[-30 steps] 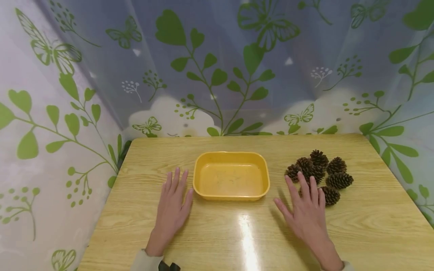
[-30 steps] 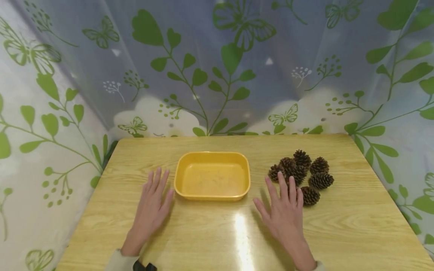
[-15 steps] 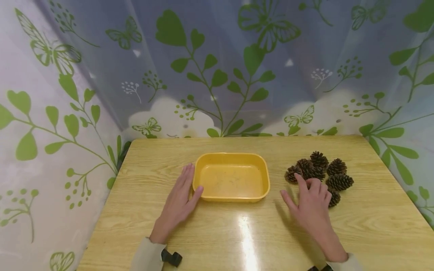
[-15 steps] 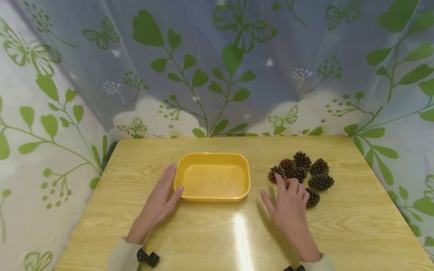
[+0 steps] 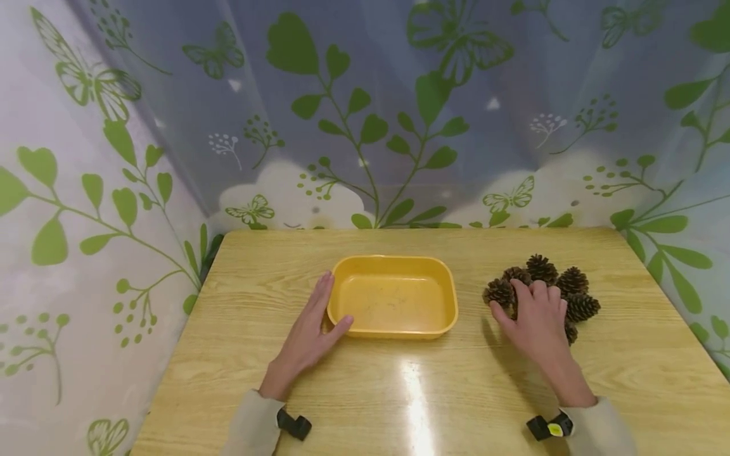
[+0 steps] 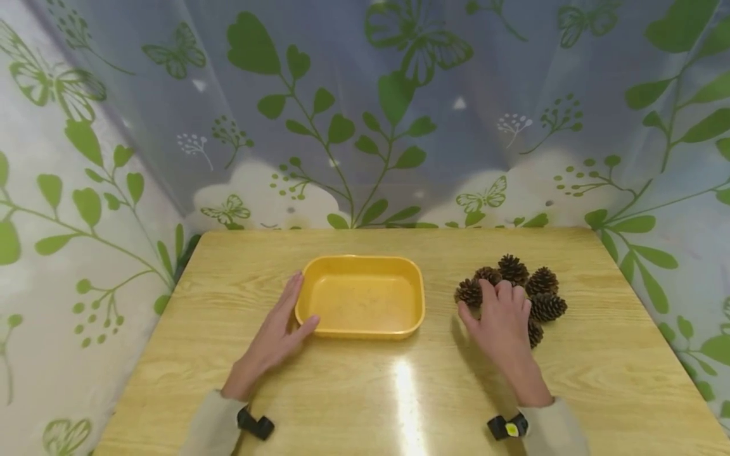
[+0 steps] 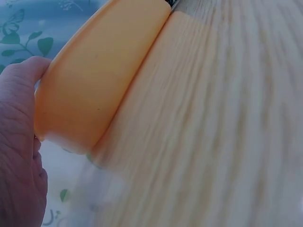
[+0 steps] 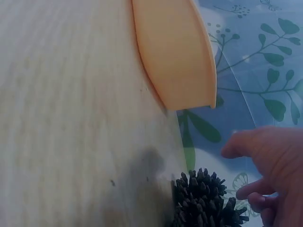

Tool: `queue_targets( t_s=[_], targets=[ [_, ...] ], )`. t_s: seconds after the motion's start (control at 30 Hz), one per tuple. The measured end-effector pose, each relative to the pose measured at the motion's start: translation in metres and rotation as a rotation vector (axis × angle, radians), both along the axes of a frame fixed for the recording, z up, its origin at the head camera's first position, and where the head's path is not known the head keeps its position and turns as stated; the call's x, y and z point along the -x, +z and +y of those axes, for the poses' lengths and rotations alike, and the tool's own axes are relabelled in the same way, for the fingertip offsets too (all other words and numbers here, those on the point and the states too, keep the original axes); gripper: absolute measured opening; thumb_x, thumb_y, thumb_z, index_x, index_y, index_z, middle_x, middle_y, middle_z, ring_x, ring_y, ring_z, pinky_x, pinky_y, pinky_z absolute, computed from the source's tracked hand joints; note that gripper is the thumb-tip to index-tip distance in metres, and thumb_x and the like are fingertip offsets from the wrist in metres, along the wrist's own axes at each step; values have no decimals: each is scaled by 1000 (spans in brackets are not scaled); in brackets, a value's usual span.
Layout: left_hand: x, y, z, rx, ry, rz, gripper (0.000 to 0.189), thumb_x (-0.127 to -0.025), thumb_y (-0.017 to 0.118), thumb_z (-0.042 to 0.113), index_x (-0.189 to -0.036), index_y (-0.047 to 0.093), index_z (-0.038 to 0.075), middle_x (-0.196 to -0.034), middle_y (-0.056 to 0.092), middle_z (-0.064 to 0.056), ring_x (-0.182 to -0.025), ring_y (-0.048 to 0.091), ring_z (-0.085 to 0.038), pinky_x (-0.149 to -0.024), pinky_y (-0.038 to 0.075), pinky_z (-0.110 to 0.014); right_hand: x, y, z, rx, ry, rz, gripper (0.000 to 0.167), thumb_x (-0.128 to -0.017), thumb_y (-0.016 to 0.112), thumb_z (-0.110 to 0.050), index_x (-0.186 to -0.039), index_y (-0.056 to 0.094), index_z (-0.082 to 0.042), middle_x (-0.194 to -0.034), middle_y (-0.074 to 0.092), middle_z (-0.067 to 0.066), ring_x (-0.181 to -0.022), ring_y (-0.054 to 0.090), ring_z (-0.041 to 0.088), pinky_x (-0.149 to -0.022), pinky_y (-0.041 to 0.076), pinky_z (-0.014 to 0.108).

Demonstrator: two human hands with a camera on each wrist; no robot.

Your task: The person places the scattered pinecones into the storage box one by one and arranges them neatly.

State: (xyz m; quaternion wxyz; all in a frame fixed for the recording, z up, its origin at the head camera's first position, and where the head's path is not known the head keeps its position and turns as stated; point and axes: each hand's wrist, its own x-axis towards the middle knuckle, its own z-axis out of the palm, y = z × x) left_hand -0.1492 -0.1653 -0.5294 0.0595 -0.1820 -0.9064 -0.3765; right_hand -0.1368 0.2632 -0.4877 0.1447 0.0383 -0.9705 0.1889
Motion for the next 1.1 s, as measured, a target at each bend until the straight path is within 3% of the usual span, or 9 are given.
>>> queue_targets(
  t_s=[0.23,0.5,0.6,0.8,1.1],
  targets=[
    [8,-7,2,-109,-25,-60,98,-98,67,55,-170,9,22,-176,5,8,-162,6,-16,-128,16,-54,12,-1,11,-68,-13,-79,66,-95,76,-34,-136,58,15,-112,50,34,-93,34,46,-76,31,58],
    [17,-13,-2,-293,-80,-60,103,-91,82,34,-169,16,19,-175,15,-7,-161,10,-20,-128,16,-54,17,-2,14,-82,-8,-67,62,-94,77,-35,-133,62,12,-110,54,31,-88,35,42,-70,28,49],
    [18,-16,-3,-346,-90,-44,102,-89,84,25,-169,20,19,-174,18,-5,-161,13,-22,-128,16,-48,19,-3,14,-80,0,-48,61,-94,78,-35,-132,64,10,-109,55,31,-87,36,42,-69,28,48],
    [18,-21,-6,-381,-112,-13,101,-89,84,23,-168,22,17,-174,21,-8,-161,15,-24,-128,16,-31,23,-3,12,-96,6,-65,59,-94,78,-37,-131,64,8,-114,58,33,-90,39,44,-71,32,52],
    [20,-28,-7,-398,-129,-10,101,-90,83,29,-168,21,15,-174,20,-2,-161,15,-25,-127,14,-26,24,-2,11,-109,1,-98,62,-93,80,-37,-131,64,10,-119,58,36,-92,41,46,-73,34,54]
  ],
)
